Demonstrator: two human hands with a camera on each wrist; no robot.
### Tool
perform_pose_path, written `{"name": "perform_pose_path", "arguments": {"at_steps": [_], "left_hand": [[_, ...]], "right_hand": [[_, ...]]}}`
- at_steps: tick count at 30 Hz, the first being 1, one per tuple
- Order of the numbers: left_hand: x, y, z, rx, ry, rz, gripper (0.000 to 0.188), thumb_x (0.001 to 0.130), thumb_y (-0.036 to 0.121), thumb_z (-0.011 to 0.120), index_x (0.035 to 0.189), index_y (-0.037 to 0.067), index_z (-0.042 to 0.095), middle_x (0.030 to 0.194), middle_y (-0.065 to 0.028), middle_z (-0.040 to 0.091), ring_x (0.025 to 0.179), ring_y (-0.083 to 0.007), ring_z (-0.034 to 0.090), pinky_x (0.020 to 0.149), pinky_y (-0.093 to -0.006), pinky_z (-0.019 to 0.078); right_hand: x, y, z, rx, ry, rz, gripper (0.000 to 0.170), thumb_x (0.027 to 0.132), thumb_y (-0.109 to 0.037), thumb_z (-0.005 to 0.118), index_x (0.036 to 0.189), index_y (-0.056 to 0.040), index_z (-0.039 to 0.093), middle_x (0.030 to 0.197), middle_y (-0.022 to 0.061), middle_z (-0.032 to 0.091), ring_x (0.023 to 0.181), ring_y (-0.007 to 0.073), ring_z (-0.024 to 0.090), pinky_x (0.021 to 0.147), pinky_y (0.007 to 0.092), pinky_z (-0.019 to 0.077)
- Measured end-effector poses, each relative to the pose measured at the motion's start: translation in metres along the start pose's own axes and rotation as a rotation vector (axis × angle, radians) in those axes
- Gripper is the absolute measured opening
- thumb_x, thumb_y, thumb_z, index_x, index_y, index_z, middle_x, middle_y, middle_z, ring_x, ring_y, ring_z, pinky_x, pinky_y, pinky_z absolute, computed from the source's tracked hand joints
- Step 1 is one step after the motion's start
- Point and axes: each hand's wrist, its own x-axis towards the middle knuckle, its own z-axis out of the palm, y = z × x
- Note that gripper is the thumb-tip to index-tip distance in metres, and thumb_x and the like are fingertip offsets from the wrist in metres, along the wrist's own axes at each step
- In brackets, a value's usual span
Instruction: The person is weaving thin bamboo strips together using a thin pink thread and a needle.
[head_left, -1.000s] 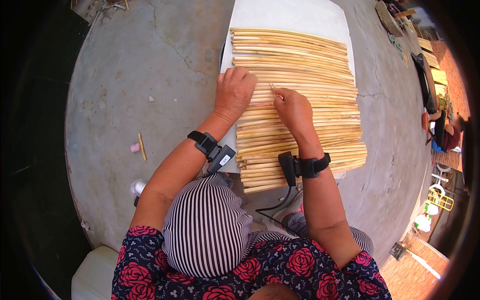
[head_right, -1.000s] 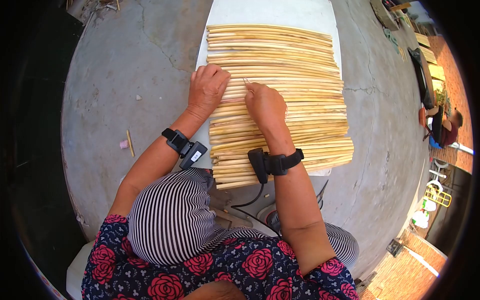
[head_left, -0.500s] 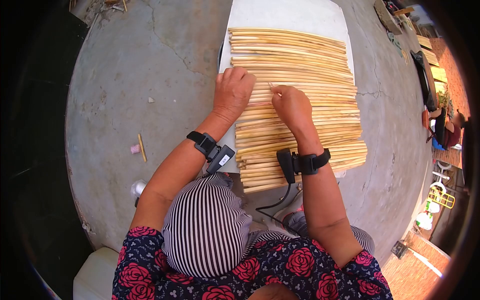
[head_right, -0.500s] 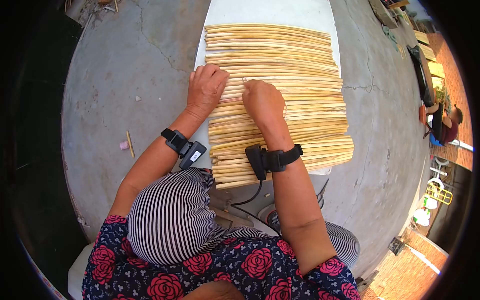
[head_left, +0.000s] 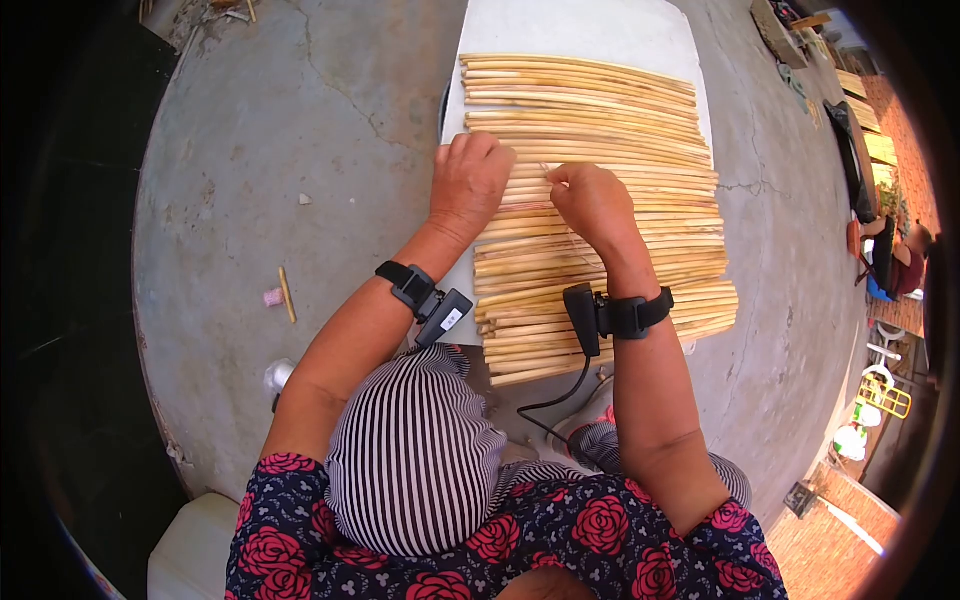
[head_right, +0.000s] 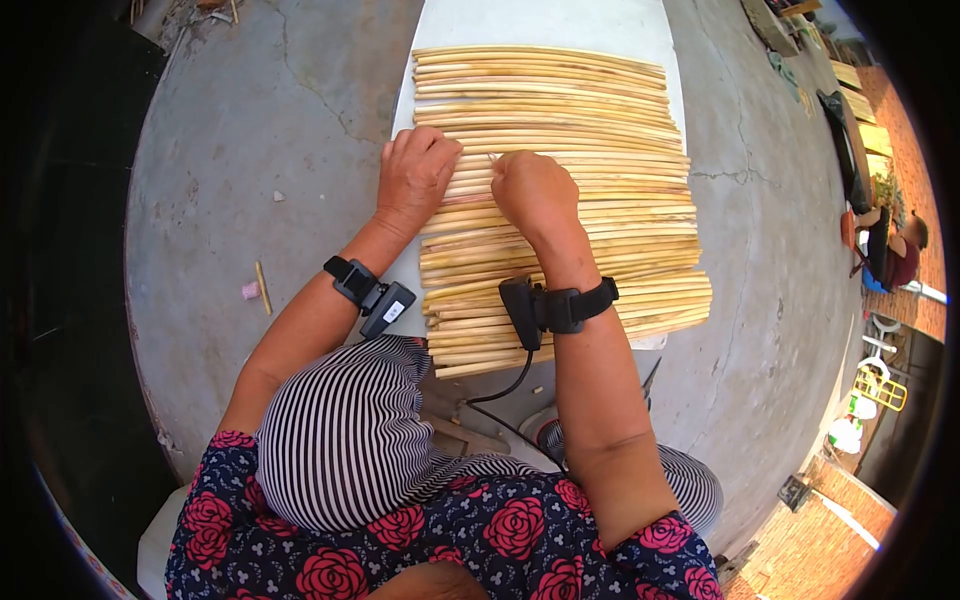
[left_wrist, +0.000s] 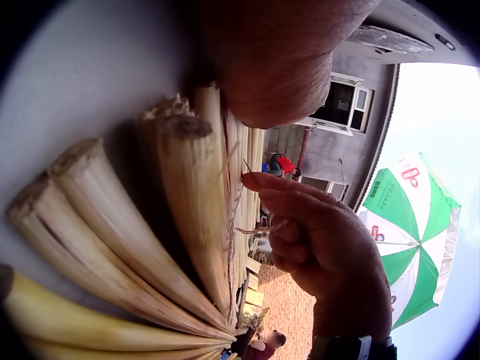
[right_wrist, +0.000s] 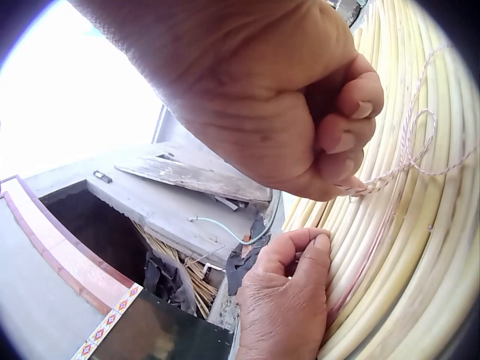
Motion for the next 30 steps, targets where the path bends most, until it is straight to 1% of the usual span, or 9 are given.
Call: {"name": "perform_pose_path", "arguments": {"at_steps": [2, 5, 8, 14, 17, 20, 25, 30], "left_hand": [[0.000, 0.001, 0.000, -0.003, -0.003, 0.000, 0.012, 0.081, 0.012, 0.069, 0.092, 0.015, 0.067, 0.091, 0.0008, 0.057, 0.092, -0.0226, 0.054, 0.080, -0.0377, 0.0404], [0.001, 0.000, 0.000, -0.006, -0.005, 0.001, 0.012, 0.081, 0.011, 0.069, 0.092, 0.015, 0.066, 0.091, 0.0009, 0.057, 0.092, -0.0226, 0.054, 0.080, -0.0376, 0.0404], [0.000, -0.002, 0.000, -0.010, -0.017, 0.006, 0.013, 0.080, 0.011, 0.070, 0.092, 0.015, 0.066, 0.092, 0.0013, 0.058, 0.093, -0.0226, 0.055, 0.080, -0.0375, 0.0404], [0.002, -0.004, 0.002, -0.036, -0.033, 0.026, 0.012, 0.081, 0.012, 0.070, 0.091, 0.015, 0.067, 0.093, 0.0015, 0.060, 0.093, -0.0223, 0.056, 0.080, -0.0375, 0.0404], [0.004, -0.006, 0.001, -0.038, -0.056, 0.023, 0.011, 0.081, 0.013, 0.070, 0.091, 0.015, 0.067, 0.093, 0.0013, 0.061, 0.093, -0.0223, 0.056, 0.080, -0.0379, 0.0406], [0.004, -0.007, 0.004, -0.054, -0.049, 0.022, 0.010, 0.082, 0.014, 0.070, 0.091, 0.014, 0.067, 0.093, 0.0011, 0.061, 0.092, -0.0225, 0.056, 0.080, -0.0385, 0.0411], [0.006, -0.006, 0.000, -0.102, -0.033, -0.016, 0.010, 0.082, 0.016, 0.070, 0.092, 0.014, 0.068, 0.094, 0.0010, 0.061, 0.093, -0.0228, 0.056, 0.080, -0.0387, 0.0417], [0.012, 0.000, -0.010, -0.084, -0.019, 0.028, 0.014, 0.082, 0.018, 0.071, 0.095, 0.013, 0.068, 0.095, -0.0003, 0.061, 0.094, -0.0228, 0.057, 0.081, -0.0382, 0.0416]], "right_hand": [[0.002, -0.001, -0.002, -0.019, -0.030, 0.010, 0.021, 0.088, -0.021, 0.056, 0.094, -0.0119, 0.074, 0.087, 0.0178, 0.071, 0.085, 0.0370, 0.067, 0.074, 0.0471, 0.0536], [-0.003, -0.003, 0.009, -0.010, 0.073, 0.016, 0.021, 0.090, -0.022, 0.055, 0.091, -0.0120, 0.074, 0.083, 0.0175, 0.070, 0.081, 0.0379, 0.067, 0.072, 0.0479, 0.0534], [-0.010, -0.006, 0.020, -0.054, 0.150, 0.011, 0.021, 0.091, -0.021, 0.055, 0.093, -0.0117, 0.073, 0.080, 0.0181, 0.070, 0.076, 0.0383, 0.068, 0.069, 0.0479, 0.0537], [-0.012, -0.005, 0.029, -0.181, 0.189, -0.054, 0.021, 0.091, -0.018, 0.053, 0.096, -0.0114, 0.072, 0.075, 0.0185, 0.069, 0.069, 0.0368, 0.068, 0.061, 0.0464, 0.0538], [-0.011, -0.003, 0.032, -0.173, 0.213, -0.056, 0.020, 0.091, -0.018, 0.053, 0.097, -0.0123, 0.071, 0.074, 0.0160, 0.069, 0.068, 0.0353, 0.068, 0.060, 0.0456, 0.0537], [-0.013, 0.001, 0.036, -0.161, 0.231, -0.069, 0.021, 0.091, -0.018, 0.054, 0.103, -0.0130, 0.070, 0.074, 0.0141, 0.069, 0.067, 0.0344, 0.068, 0.059, 0.0455, 0.0533], [-0.013, 0.008, 0.038, -0.092, 0.292, -0.150, 0.023, 0.090, -0.018, 0.056, 0.108, -0.0131, 0.069, 0.075, 0.0114, 0.070, 0.065, 0.0320, 0.067, 0.058, 0.0443, 0.0525], [-0.019, 0.012, 0.038, -0.050, 0.355, -0.196, 0.026, 0.089, -0.019, 0.059, 0.113, -0.0141, 0.068, 0.079, 0.0081, 0.070, 0.063, 0.0288, 0.066, 0.056, 0.0411, 0.0521]]}}
